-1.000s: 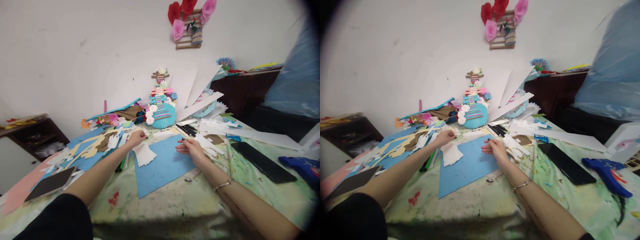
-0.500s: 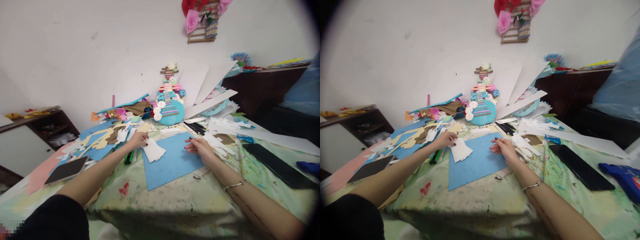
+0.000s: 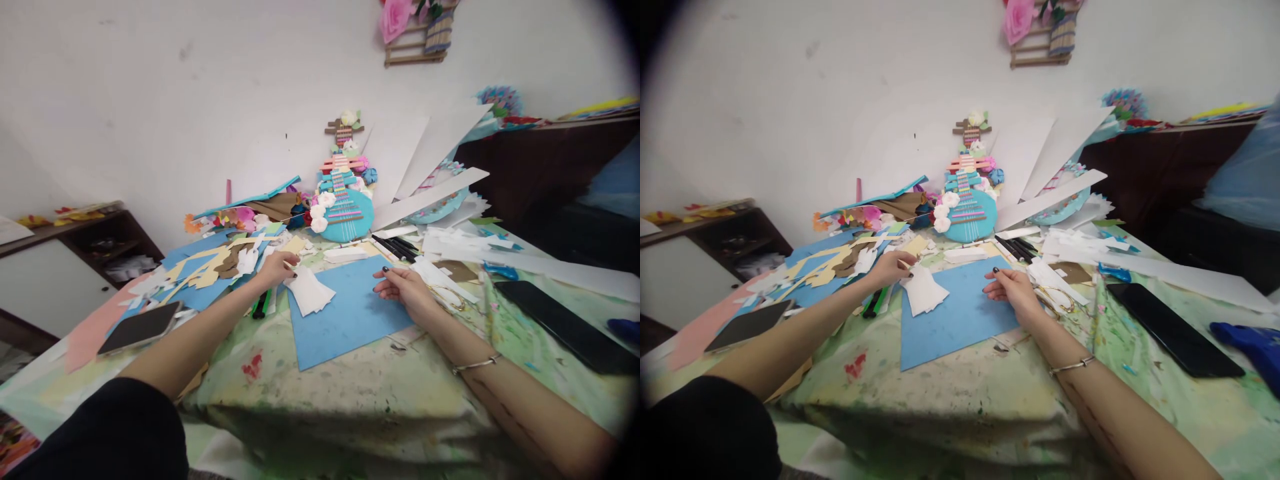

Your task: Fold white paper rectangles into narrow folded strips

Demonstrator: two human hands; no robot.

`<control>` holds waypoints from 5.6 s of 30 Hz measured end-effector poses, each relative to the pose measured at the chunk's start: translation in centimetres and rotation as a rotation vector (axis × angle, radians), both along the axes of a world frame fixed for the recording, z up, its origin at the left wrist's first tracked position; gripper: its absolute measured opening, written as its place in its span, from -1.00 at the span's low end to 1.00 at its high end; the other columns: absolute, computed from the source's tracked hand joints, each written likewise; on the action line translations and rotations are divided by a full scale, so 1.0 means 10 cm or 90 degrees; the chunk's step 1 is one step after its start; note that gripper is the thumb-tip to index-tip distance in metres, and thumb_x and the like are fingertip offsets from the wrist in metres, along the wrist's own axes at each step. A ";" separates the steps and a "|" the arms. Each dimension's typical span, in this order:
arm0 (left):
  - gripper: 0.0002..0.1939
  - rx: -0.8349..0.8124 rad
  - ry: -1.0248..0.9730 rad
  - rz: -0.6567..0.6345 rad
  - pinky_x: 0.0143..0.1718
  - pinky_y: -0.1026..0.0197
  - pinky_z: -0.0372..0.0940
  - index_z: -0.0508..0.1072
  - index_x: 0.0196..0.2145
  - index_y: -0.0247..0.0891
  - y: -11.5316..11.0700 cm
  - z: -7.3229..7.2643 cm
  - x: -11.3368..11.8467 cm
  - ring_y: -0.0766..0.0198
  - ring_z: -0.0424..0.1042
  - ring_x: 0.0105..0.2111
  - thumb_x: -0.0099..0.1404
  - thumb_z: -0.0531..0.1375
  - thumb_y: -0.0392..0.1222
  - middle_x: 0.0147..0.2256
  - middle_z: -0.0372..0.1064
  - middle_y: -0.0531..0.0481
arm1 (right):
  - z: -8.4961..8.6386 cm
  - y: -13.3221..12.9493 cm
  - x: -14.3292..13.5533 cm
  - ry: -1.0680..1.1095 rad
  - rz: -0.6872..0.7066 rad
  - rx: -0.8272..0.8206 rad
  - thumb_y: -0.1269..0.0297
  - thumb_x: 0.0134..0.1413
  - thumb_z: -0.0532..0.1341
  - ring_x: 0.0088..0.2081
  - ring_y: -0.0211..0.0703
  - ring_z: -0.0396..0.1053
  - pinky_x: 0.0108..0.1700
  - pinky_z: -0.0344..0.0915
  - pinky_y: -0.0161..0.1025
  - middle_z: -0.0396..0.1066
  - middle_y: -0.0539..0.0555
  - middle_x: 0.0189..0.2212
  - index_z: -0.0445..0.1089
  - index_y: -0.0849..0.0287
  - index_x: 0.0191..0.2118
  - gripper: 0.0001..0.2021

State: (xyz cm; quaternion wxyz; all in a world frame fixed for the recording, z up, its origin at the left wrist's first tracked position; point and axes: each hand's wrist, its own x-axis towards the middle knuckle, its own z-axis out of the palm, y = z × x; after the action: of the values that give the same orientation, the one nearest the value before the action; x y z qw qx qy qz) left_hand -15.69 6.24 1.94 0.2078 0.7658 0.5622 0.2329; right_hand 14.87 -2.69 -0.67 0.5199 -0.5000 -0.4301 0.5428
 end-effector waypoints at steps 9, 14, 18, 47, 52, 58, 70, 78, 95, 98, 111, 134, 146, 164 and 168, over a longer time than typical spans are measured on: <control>-0.76 0.187 -0.147 -0.068 -0.35 0.23 0.34 0.48 -0.28 -0.33 -0.31 0.38 0.34 0.22 0.48 -0.37 0.04 0.26 -0.23 -0.38 0.50 -0.07 | -0.01 -0.02 -0.03 -0.069 0.072 0.148 0.28 -0.12 0.29 -0.60 -0.40 0.35 -0.49 0.36 -0.36 0.48 0.11 -0.24 0.36 0.19 -0.11 -0.63; -0.90 0.271 -0.132 -0.101 -0.25 0.21 0.28 0.51 -0.38 -0.26 -0.48 0.44 0.64 0.27 0.43 -0.37 0.06 0.26 -0.29 -0.38 0.49 -0.02 | -0.03 -0.06 -0.07 -0.140 0.169 0.226 0.25 -0.10 0.28 -0.56 -0.37 0.39 -0.55 0.29 -0.36 0.37 0.16 -0.06 0.28 0.12 0.01 -0.53; -0.92 0.247 -0.127 -0.129 -0.38 0.27 0.27 0.52 -0.41 -0.27 -0.52 0.44 0.74 0.30 0.42 -0.45 0.07 0.28 -0.25 -0.45 0.50 0.00 | -0.02 -0.08 -0.11 -0.147 0.188 0.230 0.23 -0.08 0.26 -0.54 -0.35 0.40 -0.57 0.29 -0.35 0.34 0.18 -0.02 0.23 0.10 0.05 -0.49; -0.44 -0.268 -0.223 -0.292 -0.48 0.24 0.34 0.41 -0.07 -0.24 -0.29 0.19 0.67 0.31 0.46 -0.49 -0.09 0.34 -0.24 -0.14 0.41 -0.16 | -0.05 0.03 -0.18 -0.077 0.158 0.133 0.07 -0.27 0.32 -0.69 -0.38 0.17 -0.63 0.02 -0.41 0.25 -0.11 -0.74 0.36 0.23 -0.50 -0.70; -0.58 -0.274 -0.242 -0.281 -0.58 0.37 0.18 0.40 -0.11 -0.32 -0.39 0.06 0.82 0.42 0.34 -0.60 0.04 0.25 -0.18 -0.44 0.40 -0.02 | -0.05 0.02 -0.16 -0.073 0.128 0.138 0.05 -0.29 0.33 -0.69 -0.38 0.17 -0.64 0.03 -0.40 0.28 -0.07 -0.70 0.39 0.26 -0.49 -0.67; -0.65 -0.161 -0.219 -0.126 -0.64 0.38 0.11 0.33 -0.20 -0.35 -0.30 -0.06 0.64 0.39 0.29 -0.63 0.08 0.21 -0.11 -0.57 0.28 0.09 | 0.00 0.06 -0.02 -0.104 -0.059 0.207 0.03 -0.19 0.28 -0.76 -0.40 0.04 -0.70 -0.05 -0.37 0.24 -0.08 -0.75 0.42 0.24 -0.46 -0.68; -0.47 0.194 -0.055 -0.123 -0.16 0.06 0.32 0.27 0.00 -0.18 -0.50 -0.28 0.54 0.23 0.39 -0.30 0.04 0.25 -0.25 0.10 0.08 -0.19 | -0.11 0.01 0.00 -0.275 0.056 0.240 0.29 -0.23 0.29 -0.33 -0.01 0.48 -0.17 0.37 -0.08 0.55 0.06 -0.41 0.57 0.10 -0.41 -0.85; -0.75 0.316 -0.018 -0.420 -0.08 0.15 0.31 0.39 -0.14 -0.24 -0.82 -0.45 1.01 0.20 0.35 -0.11 0.23 0.08 -0.34 -0.12 0.34 -0.16 | -0.17 0.03 0.06 -0.283 0.164 0.207 0.27 -0.27 0.33 -0.20 0.02 0.48 -0.10 0.37 -0.07 0.53 0.13 -0.27 0.55 0.20 -0.38 -0.78; -0.82 0.367 0.104 -0.426 -0.13 0.22 0.26 0.38 -0.19 -0.28 -0.89 -0.45 1.05 0.22 0.33 -0.17 0.33 0.01 -0.28 -0.20 0.36 -0.14 | -0.27 -0.36 0.23 -0.507 0.206 0.371 0.47 -0.10 0.22 0.10 0.04 0.24 0.11 0.18 0.09 0.43 0.10 -0.05 0.55 0.00 -0.27 -0.73; -0.81 0.353 0.111 -0.416 -0.12 0.17 0.25 0.39 -0.21 -0.29 -0.89 -0.48 1.06 0.18 0.31 -0.18 0.34 0.00 -0.25 -0.22 0.35 -0.14 | -0.26 -0.37 0.23 -0.466 0.209 0.344 0.44 -0.08 0.22 0.08 0.00 0.26 0.12 0.19 0.03 0.46 0.09 -0.10 0.55 0.02 -0.28 -0.76; -0.80 0.421 0.217 -0.400 -0.16 0.17 0.27 0.37 -0.23 -0.36 -0.94 -0.43 1.09 0.17 0.31 -0.20 0.36 -0.02 -0.25 -0.22 0.35 -0.16 | -0.24 -0.36 0.24 -0.431 0.238 0.319 0.34 -0.08 0.25 0.07 0.01 0.27 0.11 0.19 0.03 0.48 0.12 -0.15 0.55 0.07 -0.29 -0.81; -0.77 0.451 0.273 -0.555 -0.34 0.27 0.23 0.39 -0.27 -0.30 -1.01 -0.33 1.06 0.24 0.33 -0.32 0.29 -0.04 -0.44 -0.36 0.35 -0.08 | -0.23 -0.36 0.22 -0.421 0.210 0.363 0.61 -0.21 0.26 -0.13 -0.09 0.29 -0.02 0.24 -0.11 0.53 0.03 -0.31 0.55 0.10 -0.44 -0.75; -0.83 0.118 -0.031 -0.569 -0.23 0.28 0.24 0.47 -0.29 -0.32 -0.94 -0.22 1.09 0.27 0.38 -0.29 0.24 0.07 -0.37 -0.31 0.41 -0.12 | -0.17 -0.37 0.24 -0.446 0.294 0.393 0.39 0.02 0.25 -0.12 -0.14 0.27 -0.03 0.21 -0.17 0.52 0.01 -0.29 0.54 0.08 -0.34 -0.88; -0.86 -0.108 -0.077 -0.650 -0.31 0.33 0.25 0.56 -0.35 -0.27 -0.71 -0.15 1.07 0.31 0.39 -0.33 0.19 0.24 -0.17 -0.34 0.43 -0.07 | -0.17 -0.33 0.28 -0.467 0.355 0.383 0.25 0.06 0.23 -0.21 -0.12 0.27 -0.11 0.19 -0.20 0.48 0.07 -0.41 0.56 0.08 -0.37 -0.86; -0.89 -0.123 -0.077 -0.649 -0.35 0.35 0.23 0.54 -0.38 -0.28 -0.72 -0.11 1.07 0.34 0.37 -0.36 0.19 0.23 -0.21 -0.35 0.42 -0.05 | -0.15 -0.34 0.28 -0.499 0.365 0.399 0.32 0.04 0.24 -0.20 -0.13 0.28 -0.10 0.19 -0.20 0.46 0.08 -0.38 0.56 0.09 -0.38 -0.88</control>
State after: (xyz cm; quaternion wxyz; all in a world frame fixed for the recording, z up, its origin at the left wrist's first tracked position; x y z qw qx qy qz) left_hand -4.99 -0.95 0.82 0.3967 0.9048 0.1237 0.0932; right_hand 17.63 -6.09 -2.17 0.2767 -0.3496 -0.8492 0.2829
